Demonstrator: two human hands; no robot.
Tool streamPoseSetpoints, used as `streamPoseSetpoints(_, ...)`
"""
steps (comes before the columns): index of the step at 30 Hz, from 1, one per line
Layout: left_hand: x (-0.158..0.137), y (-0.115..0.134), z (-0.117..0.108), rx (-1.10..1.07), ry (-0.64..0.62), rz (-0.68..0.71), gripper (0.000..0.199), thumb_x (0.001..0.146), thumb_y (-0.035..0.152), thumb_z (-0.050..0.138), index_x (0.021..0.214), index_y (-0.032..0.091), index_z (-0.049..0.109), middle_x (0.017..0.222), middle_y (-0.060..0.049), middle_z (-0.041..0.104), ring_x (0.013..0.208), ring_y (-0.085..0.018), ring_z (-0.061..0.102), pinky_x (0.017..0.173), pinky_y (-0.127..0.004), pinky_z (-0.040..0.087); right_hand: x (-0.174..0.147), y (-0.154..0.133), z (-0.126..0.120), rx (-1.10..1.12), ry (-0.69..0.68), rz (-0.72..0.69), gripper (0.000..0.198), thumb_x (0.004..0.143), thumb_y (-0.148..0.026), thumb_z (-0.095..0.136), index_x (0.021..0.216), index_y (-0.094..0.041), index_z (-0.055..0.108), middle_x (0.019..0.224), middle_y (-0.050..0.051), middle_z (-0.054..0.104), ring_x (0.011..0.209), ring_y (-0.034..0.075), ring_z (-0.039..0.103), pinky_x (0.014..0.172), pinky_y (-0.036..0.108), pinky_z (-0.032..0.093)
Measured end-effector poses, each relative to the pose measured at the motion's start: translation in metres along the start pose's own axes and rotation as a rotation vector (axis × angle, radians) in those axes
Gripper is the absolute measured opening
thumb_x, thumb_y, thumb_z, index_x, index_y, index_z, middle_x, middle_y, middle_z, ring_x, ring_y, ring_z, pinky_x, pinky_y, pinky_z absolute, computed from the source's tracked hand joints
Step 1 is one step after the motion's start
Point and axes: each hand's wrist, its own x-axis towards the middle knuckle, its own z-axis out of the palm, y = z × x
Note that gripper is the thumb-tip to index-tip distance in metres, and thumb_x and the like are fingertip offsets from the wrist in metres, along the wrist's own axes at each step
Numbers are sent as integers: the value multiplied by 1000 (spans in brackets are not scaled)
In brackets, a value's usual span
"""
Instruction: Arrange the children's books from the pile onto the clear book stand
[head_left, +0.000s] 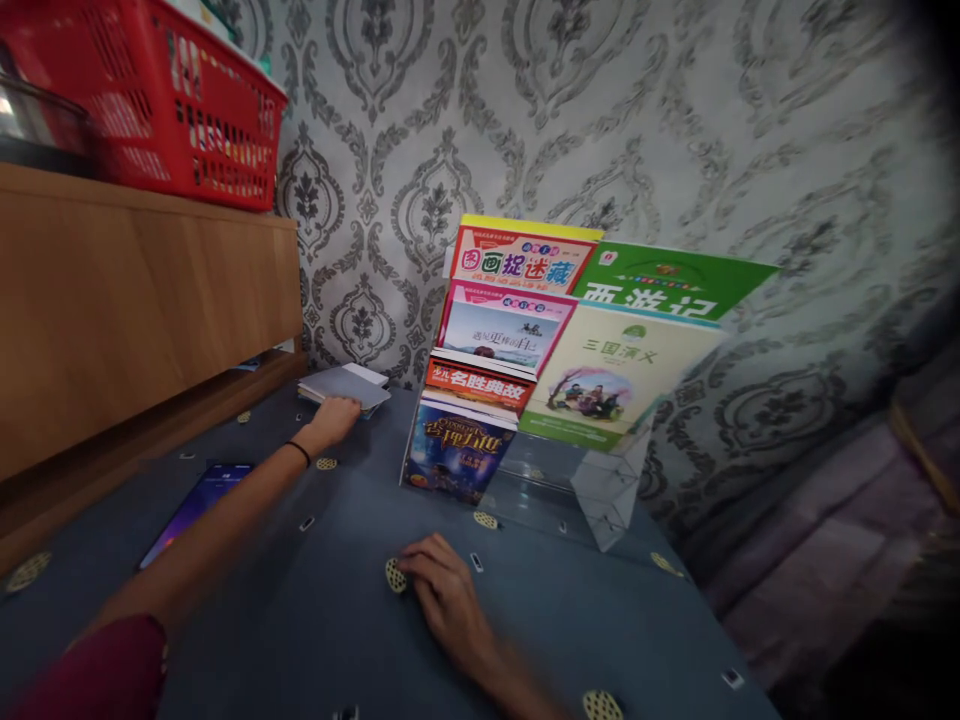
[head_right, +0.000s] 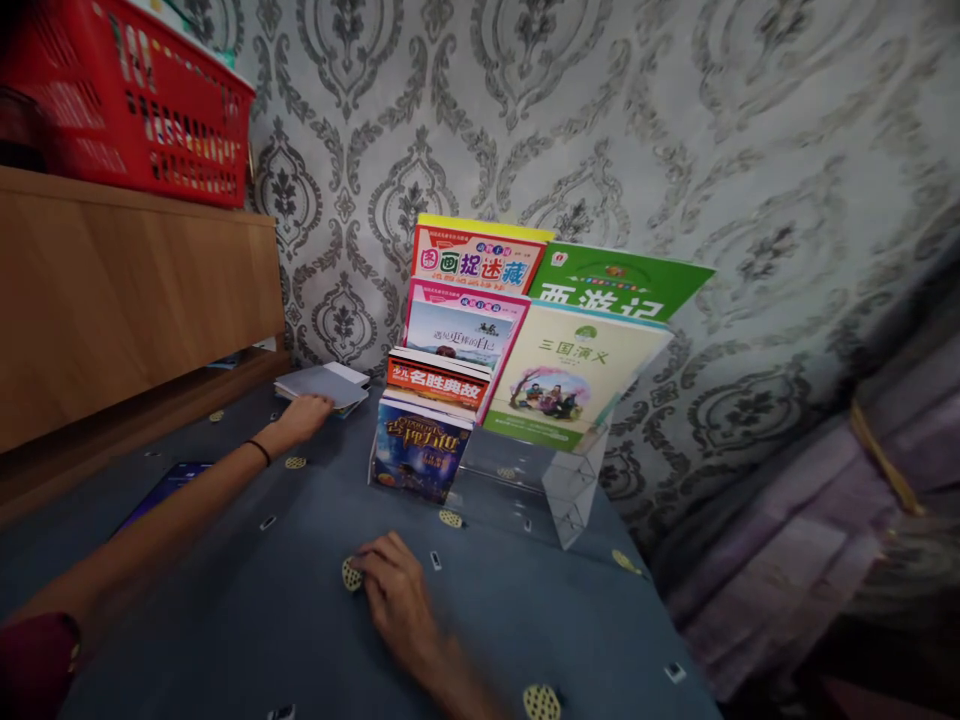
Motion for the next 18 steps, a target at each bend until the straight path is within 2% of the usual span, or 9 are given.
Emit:
streamPoseSetpoints(3, -34, 2, 3, 30, -20, 63, 40, 89, 1, 46, 125, 8, 62, 125, -24, 67, 123, -31, 61, 104, -40, 46, 0, 0, 0, 4, -9, 2, 35, 92, -3, 46, 99, -23, 73, 96, 7, 74, 88, 20, 68, 79, 36, 58)
streamPoseSetpoints(8, -110, 8, 16, 39, -10, 165, 58, 89, -5, 36, 144, 8, 48, 150, -24, 50, 146, -30, 42, 115, -42, 41, 1, -2, -1, 10, -18, 4, 33, 93, -5, 46, 97, -23, 74, 96, 8, 74, 89, 21, 67, 79, 37, 57)
streamPoseSetpoints(14, -199, 16, 27, 52, -109, 244, 62, 92, -1, 28, 153, 10, 38, 158, -22, 42, 153, -28, 31, 115, -44, 43, 0, -1, 0, 8, -10, -16, 31, 94, -8, 48, 99, -23, 74, 95, 8, 74, 88, 22, 68, 80, 39, 58)
streamPoseSetpoints(18, -248, 25, 28, 22, -84, 310, 60, 95, 2, 30, 154, 11, 37, 158, -20, 43, 153, -28, 29, 112, -40, 47, 0, -1, -1, 24, 4, -21, 32, 94, -8, 48, 100, -24, 75, 96, 7, 75, 89, 22, 69, 79, 39, 58)
